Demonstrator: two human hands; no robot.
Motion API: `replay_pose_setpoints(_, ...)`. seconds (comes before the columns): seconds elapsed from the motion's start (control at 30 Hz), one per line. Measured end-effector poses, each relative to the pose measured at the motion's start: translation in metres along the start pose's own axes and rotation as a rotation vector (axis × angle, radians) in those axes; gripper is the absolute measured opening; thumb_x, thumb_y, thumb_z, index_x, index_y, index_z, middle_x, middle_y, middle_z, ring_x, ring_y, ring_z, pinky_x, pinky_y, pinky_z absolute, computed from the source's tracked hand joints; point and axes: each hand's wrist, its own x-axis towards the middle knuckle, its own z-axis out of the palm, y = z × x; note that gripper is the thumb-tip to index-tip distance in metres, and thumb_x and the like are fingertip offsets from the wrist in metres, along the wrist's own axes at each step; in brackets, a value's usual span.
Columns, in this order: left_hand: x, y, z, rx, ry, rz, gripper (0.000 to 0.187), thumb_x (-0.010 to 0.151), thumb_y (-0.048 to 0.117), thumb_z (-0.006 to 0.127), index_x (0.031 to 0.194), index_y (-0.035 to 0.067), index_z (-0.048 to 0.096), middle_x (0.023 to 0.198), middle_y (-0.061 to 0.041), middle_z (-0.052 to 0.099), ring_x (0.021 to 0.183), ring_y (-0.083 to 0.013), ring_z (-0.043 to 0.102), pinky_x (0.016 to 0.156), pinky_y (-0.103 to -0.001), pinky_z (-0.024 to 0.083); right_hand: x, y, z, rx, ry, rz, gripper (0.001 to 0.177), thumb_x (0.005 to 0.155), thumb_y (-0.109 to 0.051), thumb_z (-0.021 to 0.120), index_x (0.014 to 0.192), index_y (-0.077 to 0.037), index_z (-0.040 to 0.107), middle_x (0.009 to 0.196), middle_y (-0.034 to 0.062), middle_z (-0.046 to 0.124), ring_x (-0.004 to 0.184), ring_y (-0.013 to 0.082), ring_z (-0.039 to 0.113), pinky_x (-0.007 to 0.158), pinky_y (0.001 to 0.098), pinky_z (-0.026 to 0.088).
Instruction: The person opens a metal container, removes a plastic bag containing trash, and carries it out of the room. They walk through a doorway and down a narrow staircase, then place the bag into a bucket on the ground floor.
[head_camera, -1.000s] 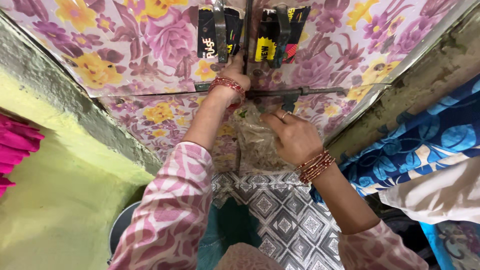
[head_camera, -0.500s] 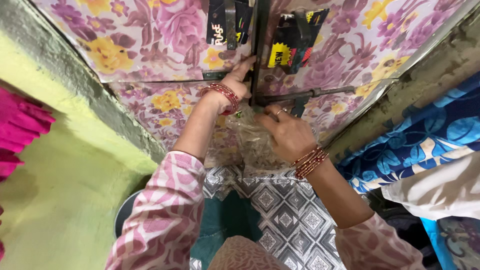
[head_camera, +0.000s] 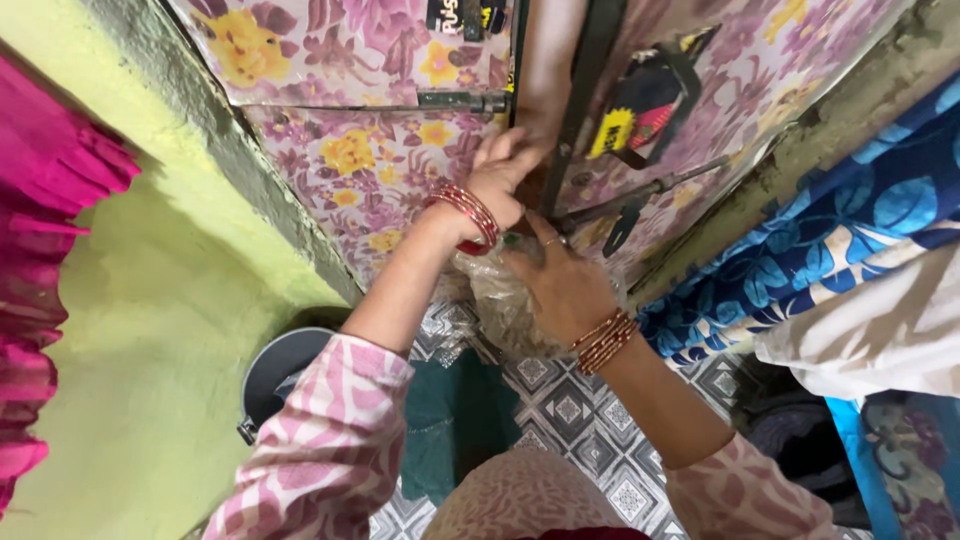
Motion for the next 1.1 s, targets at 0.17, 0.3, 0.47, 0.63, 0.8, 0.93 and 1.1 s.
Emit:
replay_pose_setpoints(0.17,-0.038,0.069,0.009,0.013,0.029,0.104,0.094,0.066,-0.002,0.063,0.154,0.025,0.045,0.166,-0.014,0.025,0.156,-0.0429,0.01,0.129,-0.05,0.014,-0.05,-0.023,0.019,-0.017,-0.064,0.033,0.044,0.081,-0.017,0.066,0.124,-0.027,0.065,0.13,0.0183,0.057,0.088,0.0347,0.073,0.071,0.0464,0.061)
replay_pose_setpoints(0.3,-0.061,0.135,0.01,0.024,-0.241,-0.088,0.101,0.066,0.0,0.067,0.154,0.039,0.037,0.168,-0.002,0.014,0.158,-0.0345,-0.002,0.118,-0.067,0.012,-0.058,-0.024,0.043,-0.042,-0.371,0.123,0.029,0.1,-0.025,0.056,0.126,-0.035,0.066,0.113,0.0091,0.072,0.099,0.0329,0.071,0.082,0.049,0.059)
replay_pose_setpoints(0.47,-0.084,0.16,-0.008,0.202,-0.109,-0.092,0.103,0.072,0.01,0.075,0.159,0.031,0.025,0.168,-0.008,0.011,0.157,-0.0325,0.001,0.116,-0.076,0.01,-0.066,-0.003,0.039,0.188,0.009,0.172,0.048,0.086,-0.027,0.071,0.13,-0.009,0.06,0.115,0.0179,0.068,0.101,0.0386,0.071,0.086,0.0516,0.058)
replay_pose_setpoints(0.63,-0.113,0.145,0.003,0.272,-0.221,-0.265,0.1,0.079,0.026,0.076,0.16,0.024,0.017,0.167,-0.007,0.013,0.157,-0.0307,0.002,0.117,-0.075,0.008,-0.058,0.021,0.005,0.072,-0.031,0.207,0.061,0.077,-0.02,0.072,0.135,-0.011,0.056,0.14,0.0157,0.058,0.097,0.0409,0.071,0.076,0.0533,0.059)
replay_pose_setpoints(0.8,-0.101,0.143,0.058,0.391,0.154,-0.232,0.096,0.08,0.018,0.07,0.161,0.015,0.019,0.169,-0.005,0.017,0.158,-0.03,0.012,0.119,-0.075,0.012,-0.054,0.047,-0.017,-0.004,0.183,0.064,0.053,0.073,-0.007,0.07,0.125,-0.016,0.064,0.139,0.0126,0.062,0.104,0.0379,0.072,0.076,0.0473,0.062)
replay_pose_setpoints(0.93,-0.083,0.13,0.084,0.508,0.242,-0.253,0.09,0.082,0.008,0.062,0.162,0.02,0.022,0.171,-0.009,0.015,0.157,-0.0304,0.015,0.118,-0.068,0.017,-0.052,0.076,-0.019,0.032,0.199,0.031,0.057,0.074,-0.001,0.07,0.129,-0.017,0.065,0.138,0.0106,0.064,0.1,0.0362,0.073,0.076,0.0472,0.062)
replay_pose_setpoints(1.1,-0.06,0.124,0.098,0.432,0.359,-0.218,0.08,0.088,0.009,0.058,0.163,0.018,0.029,0.171,-0.008,0.021,0.158,-0.027,0.018,0.123,-0.065,0.017,-0.044,0.109,-0.016,0.054,0.114,0.024,0.056,0.076,-0.002,0.07,0.129,-0.018,0.065,0.139,0.0082,0.064,0.099,0.0339,0.072,0.078,0.046,0.061)
